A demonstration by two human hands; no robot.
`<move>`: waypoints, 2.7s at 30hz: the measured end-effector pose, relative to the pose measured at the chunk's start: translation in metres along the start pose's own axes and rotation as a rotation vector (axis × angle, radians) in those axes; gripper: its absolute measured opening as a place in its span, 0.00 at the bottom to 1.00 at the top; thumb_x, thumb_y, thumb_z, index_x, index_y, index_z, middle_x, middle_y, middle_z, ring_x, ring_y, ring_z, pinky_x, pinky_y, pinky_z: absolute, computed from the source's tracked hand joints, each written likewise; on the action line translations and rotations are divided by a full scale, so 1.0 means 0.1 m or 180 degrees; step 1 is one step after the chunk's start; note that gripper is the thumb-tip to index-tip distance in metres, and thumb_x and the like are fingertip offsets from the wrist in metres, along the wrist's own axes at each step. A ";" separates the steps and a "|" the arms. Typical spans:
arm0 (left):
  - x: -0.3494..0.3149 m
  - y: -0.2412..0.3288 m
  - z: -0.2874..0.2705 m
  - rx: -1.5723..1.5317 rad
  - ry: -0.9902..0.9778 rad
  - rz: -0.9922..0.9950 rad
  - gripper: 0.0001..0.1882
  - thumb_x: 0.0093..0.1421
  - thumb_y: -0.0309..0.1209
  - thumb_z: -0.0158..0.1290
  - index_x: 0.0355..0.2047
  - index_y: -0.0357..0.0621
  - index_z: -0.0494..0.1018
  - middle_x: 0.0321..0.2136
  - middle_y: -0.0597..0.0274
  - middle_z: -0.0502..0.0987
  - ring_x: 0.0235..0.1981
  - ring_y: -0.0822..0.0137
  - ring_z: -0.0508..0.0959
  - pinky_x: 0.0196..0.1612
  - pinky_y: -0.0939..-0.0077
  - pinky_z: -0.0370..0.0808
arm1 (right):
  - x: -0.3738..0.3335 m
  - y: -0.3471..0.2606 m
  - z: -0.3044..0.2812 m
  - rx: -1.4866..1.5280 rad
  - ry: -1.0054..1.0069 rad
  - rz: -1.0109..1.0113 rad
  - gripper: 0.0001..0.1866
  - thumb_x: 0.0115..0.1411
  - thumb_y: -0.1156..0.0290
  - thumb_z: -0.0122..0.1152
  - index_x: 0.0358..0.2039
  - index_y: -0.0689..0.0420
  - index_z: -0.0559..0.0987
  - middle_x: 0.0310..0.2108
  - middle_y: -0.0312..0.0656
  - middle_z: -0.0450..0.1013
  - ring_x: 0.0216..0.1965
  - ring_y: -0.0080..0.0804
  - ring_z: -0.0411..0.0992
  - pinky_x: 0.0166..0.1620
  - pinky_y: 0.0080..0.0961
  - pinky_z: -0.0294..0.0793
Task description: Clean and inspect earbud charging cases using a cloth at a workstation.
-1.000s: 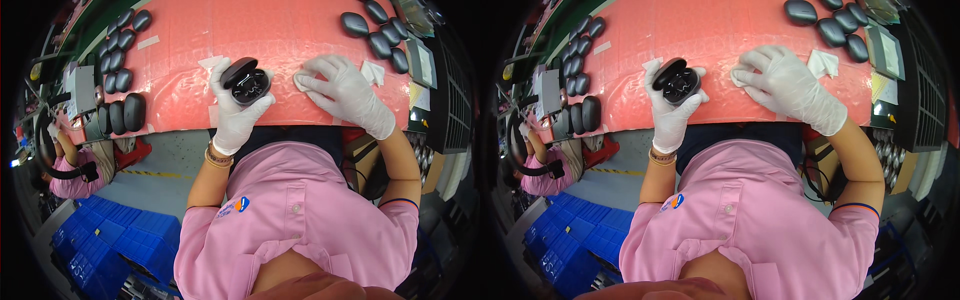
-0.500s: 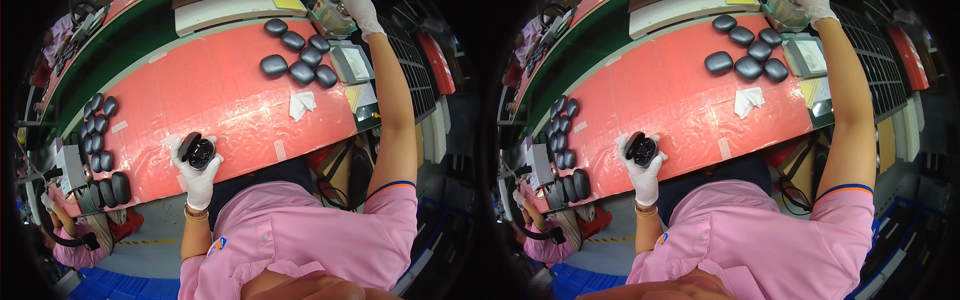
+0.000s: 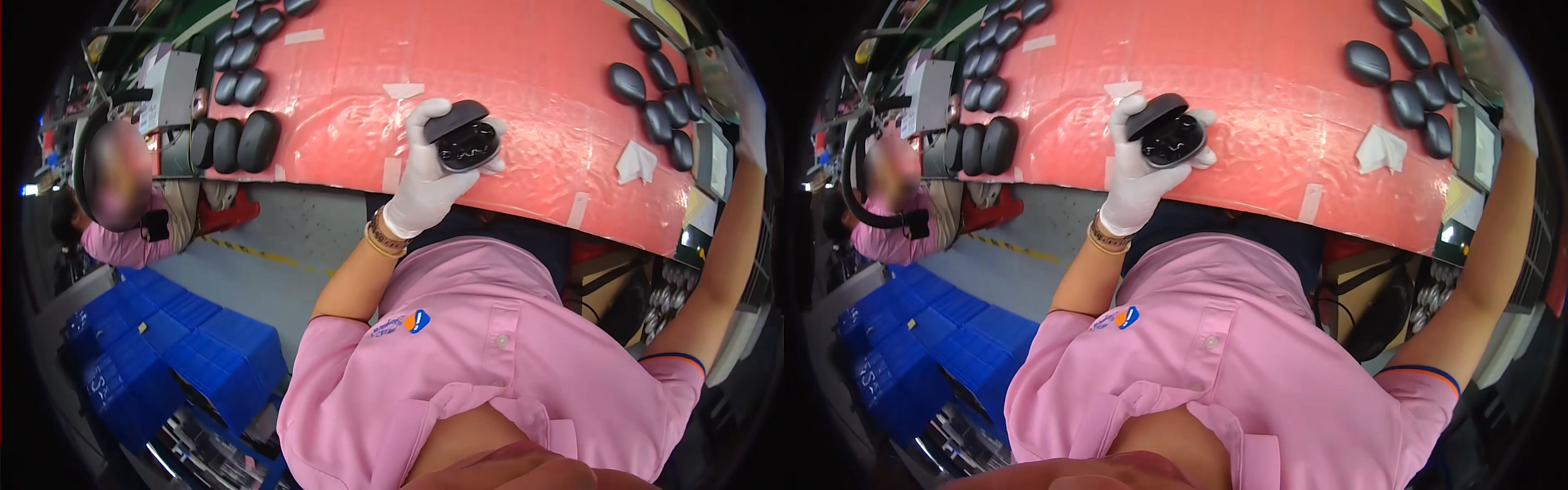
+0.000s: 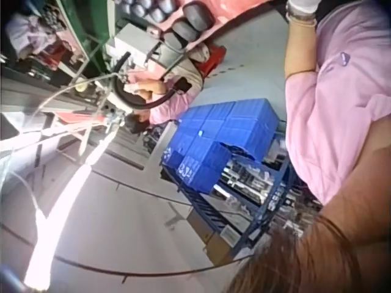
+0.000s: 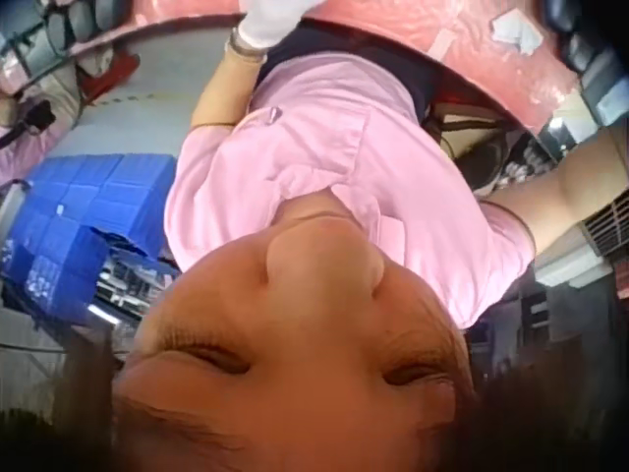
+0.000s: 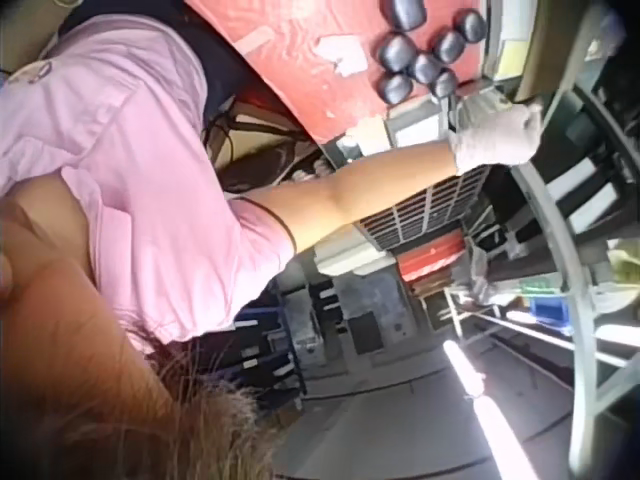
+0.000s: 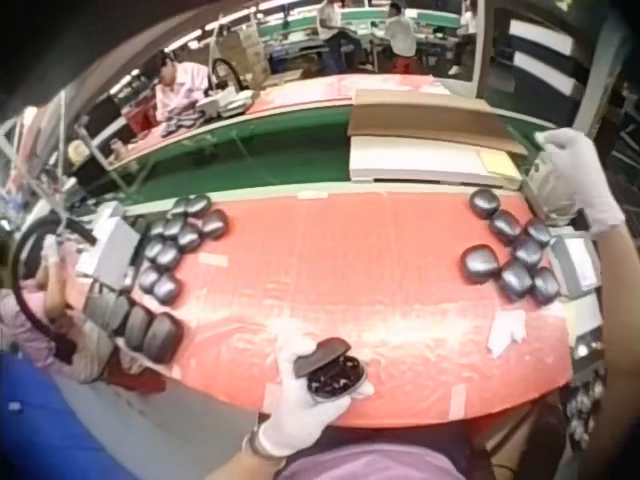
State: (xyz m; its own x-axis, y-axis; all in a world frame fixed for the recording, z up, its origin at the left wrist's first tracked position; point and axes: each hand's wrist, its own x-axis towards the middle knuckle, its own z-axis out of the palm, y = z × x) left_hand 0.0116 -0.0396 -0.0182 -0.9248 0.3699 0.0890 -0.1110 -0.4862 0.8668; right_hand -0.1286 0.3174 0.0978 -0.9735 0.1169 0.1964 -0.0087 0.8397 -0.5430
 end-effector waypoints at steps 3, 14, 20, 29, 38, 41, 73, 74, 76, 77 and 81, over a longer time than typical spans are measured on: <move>0.25 0.01 0.18 -0.0004 -0.0488 -0.0174 0.39 0.52 0.08 0.42 0.58 0.56 0.42 0.51 0.45 0.66 0.43 0.62 0.76 0.47 0.66 0.75 | -0.94 -0.04 -0.10 0.0665 0.0190 -0.0338 0.14 0.61 0.72 0.52 0.45 0.60 0.77 0.37 0.35 0.74 0.35 0.15 0.68 0.40 0.14 0.67; 0.17 -0.05 0.11 0.1137 -0.0639 -0.0024 0.39 0.51 0.09 0.44 0.59 0.43 0.38 0.48 0.52 0.63 0.50 0.65 0.68 0.51 0.71 0.68 | -1.75 -1.28 1.04 -0.0540 -0.0317 -0.2084 0.22 0.44 0.74 0.59 0.44 0.52 0.75 0.28 0.36 0.64 0.30 0.33 0.66 0.36 0.29 0.65; 0.17 -0.02 0.21 0.1228 -0.0512 0.0043 0.37 0.53 0.11 0.44 0.58 0.40 0.38 0.49 0.48 0.64 0.47 0.60 0.73 0.51 0.69 0.68 | -1.76 -1.21 0.98 -0.0861 -0.0361 -0.1758 0.21 0.44 0.76 0.58 0.43 0.53 0.75 0.27 0.36 0.64 0.30 0.33 0.66 0.36 0.30 0.65; 0.16 -0.07 0.12 0.1839 -0.0802 0.0317 0.43 0.49 0.08 0.44 0.61 0.43 0.36 0.53 0.52 0.59 0.51 0.65 0.66 0.54 0.72 0.65 | -1.79 -1.24 1.02 -0.1117 -0.0315 -0.1917 0.22 0.45 0.75 0.58 0.44 0.54 0.75 0.29 0.35 0.64 0.30 0.32 0.66 0.36 0.29 0.66; 0.19 -0.04 0.14 0.1615 -0.0902 0.0238 0.40 0.51 0.08 0.43 0.60 0.43 0.37 0.53 0.51 0.60 0.51 0.65 0.68 0.53 0.72 0.67 | -1.80 -1.18 0.96 -0.1478 -0.0187 -0.1793 0.23 0.44 0.76 0.58 0.44 0.54 0.76 0.27 0.36 0.64 0.29 0.31 0.66 0.35 0.29 0.65; 0.18 -0.05 0.15 0.1428 -0.0888 0.0207 0.38 0.52 0.08 0.40 0.59 0.43 0.38 0.50 0.50 0.63 0.44 0.66 0.72 0.48 0.72 0.72 | -1.76 -1.06 0.90 -0.0951 -0.0194 -0.1770 0.21 0.44 0.79 0.58 0.42 0.53 0.77 0.25 0.36 0.64 0.28 0.31 0.66 0.34 0.29 0.65; 0.19 -0.04 0.11 0.1036 -0.0739 -0.0038 0.40 0.52 0.07 0.40 0.59 0.53 0.40 0.49 0.43 0.68 0.39 0.65 0.76 0.43 0.72 0.76 | -1.84 -0.76 0.79 0.0939 -0.0401 -0.0372 0.11 0.53 0.81 0.55 0.37 0.60 0.79 0.29 0.36 0.73 0.30 0.21 0.68 0.33 0.16 0.65; 0.19 -0.02 0.10 0.0804 -0.0637 -0.0184 0.41 0.51 0.07 0.41 0.60 0.55 0.39 0.49 0.42 0.67 0.39 0.64 0.77 0.43 0.71 0.76 | -1.86 -0.77 0.76 0.0935 -0.0409 -0.0374 0.11 0.53 0.81 0.55 0.37 0.60 0.79 0.29 0.36 0.73 0.30 0.21 0.68 0.33 0.16 0.65; 0.22 0.04 0.11 0.0305 -0.0451 -0.0489 0.41 0.52 0.07 0.40 0.60 0.53 0.36 0.47 0.50 0.66 0.40 0.65 0.77 0.45 0.71 0.76 | -1.89 -0.80 0.69 0.0608 -0.0854 -0.0077 0.11 0.51 0.75 0.62 0.36 0.58 0.80 0.29 0.40 0.71 0.29 0.34 0.70 0.33 0.23 0.69; 0.24 0.08 0.12 0.0303 -0.0449 -0.0492 0.41 0.52 0.07 0.40 0.60 0.53 0.36 0.47 0.50 0.66 0.40 0.65 0.77 0.45 0.71 0.76 | -1.88 -0.77 0.69 0.0607 -0.0857 -0.0075 0.11 0.51 0.75 0.62 0.36 0.58 0.80 0.29 0.40 0.71 0.29 0.34 0.70 0.33 0.23 0.69; 0.28 0.12 0.08 0.0169 -0.0373 -0.0758 0.44 0.48 0.06 0.41 0.60 0.56 0.38 0.48 0.48 0.66 0.41 0.61 0.77 0.45 0.68 0.77 | -1.78 -0.75 0.76 0.0094 -0.0290 -0.1279 0.17 0.47 0.76 0.63 0.40 0.55 0.79 0.32 0.39 0.71 0.33 0.34 0.70 0.38 0.27 0.69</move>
State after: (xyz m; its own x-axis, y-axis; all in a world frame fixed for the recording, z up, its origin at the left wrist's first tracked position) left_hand -0.0122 -0.0286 -0.0013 -0.8261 0.5595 -0.0671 -0.2984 -0.3333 0.8944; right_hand 0.0285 0.1936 0.0412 -0.9075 -0.2658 0.3252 -0.3976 0.7932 -0.4612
